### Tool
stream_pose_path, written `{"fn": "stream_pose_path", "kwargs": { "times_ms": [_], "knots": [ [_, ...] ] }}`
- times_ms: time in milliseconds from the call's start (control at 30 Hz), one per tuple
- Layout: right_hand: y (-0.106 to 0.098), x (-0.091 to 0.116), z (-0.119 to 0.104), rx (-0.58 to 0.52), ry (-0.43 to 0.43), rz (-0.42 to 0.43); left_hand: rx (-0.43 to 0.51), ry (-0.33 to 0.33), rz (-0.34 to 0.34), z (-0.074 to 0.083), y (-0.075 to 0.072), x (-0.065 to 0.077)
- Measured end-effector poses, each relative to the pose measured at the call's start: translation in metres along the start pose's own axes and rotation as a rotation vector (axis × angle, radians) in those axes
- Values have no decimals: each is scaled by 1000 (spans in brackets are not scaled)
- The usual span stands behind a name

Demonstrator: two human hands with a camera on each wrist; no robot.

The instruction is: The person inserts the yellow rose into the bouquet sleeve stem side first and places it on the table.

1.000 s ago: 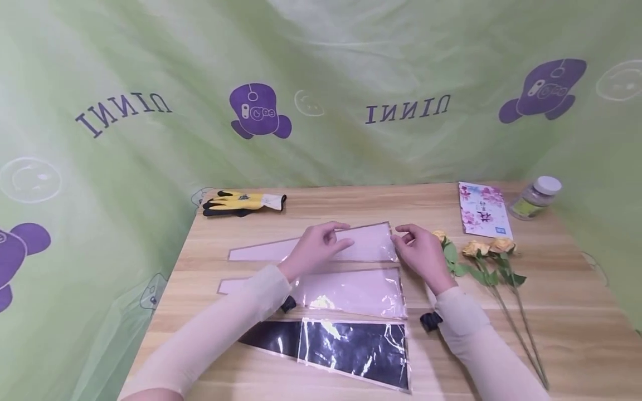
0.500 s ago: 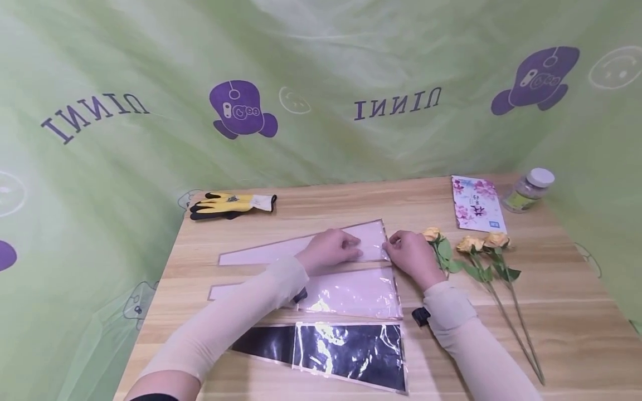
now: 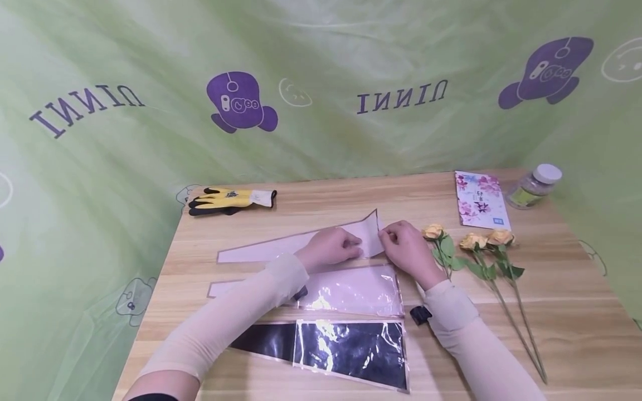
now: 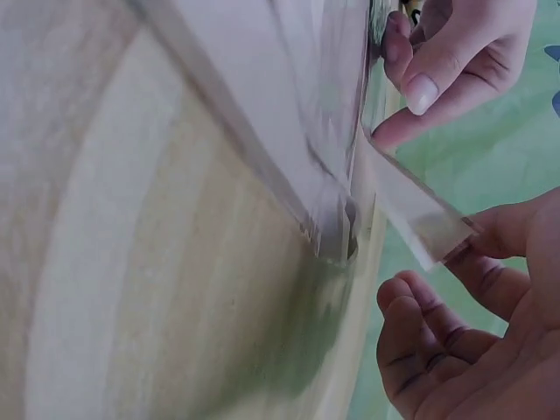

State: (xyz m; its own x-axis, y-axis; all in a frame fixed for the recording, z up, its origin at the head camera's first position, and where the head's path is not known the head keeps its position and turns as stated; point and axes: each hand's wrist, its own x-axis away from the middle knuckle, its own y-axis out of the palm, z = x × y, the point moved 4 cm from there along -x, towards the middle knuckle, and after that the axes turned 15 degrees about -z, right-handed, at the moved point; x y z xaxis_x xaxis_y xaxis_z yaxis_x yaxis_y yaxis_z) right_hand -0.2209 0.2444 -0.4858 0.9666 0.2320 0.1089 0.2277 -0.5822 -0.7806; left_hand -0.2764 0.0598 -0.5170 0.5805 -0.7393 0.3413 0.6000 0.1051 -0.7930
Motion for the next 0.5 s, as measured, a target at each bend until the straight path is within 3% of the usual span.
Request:
{"fn": "stream_pose_path", "kwargs": {
  "times_ms": [67,167,300,400,500],
  "knots": [
    [0,1,-1,-2,-10,4,41,4,14,0,-1,-1],
    [1,3,-4,2,-30,5,179,3,78,0,-6,-2],
    [3,4,-9,22,-63,12,540,5,175,2,-12,-3],
    [5,5,-13,47,-87,20,791,-7,209,6,-14,-5],
    [8,5,-17,64,-116,25,909,-39,232,10,-15,-6]
  ]
}}
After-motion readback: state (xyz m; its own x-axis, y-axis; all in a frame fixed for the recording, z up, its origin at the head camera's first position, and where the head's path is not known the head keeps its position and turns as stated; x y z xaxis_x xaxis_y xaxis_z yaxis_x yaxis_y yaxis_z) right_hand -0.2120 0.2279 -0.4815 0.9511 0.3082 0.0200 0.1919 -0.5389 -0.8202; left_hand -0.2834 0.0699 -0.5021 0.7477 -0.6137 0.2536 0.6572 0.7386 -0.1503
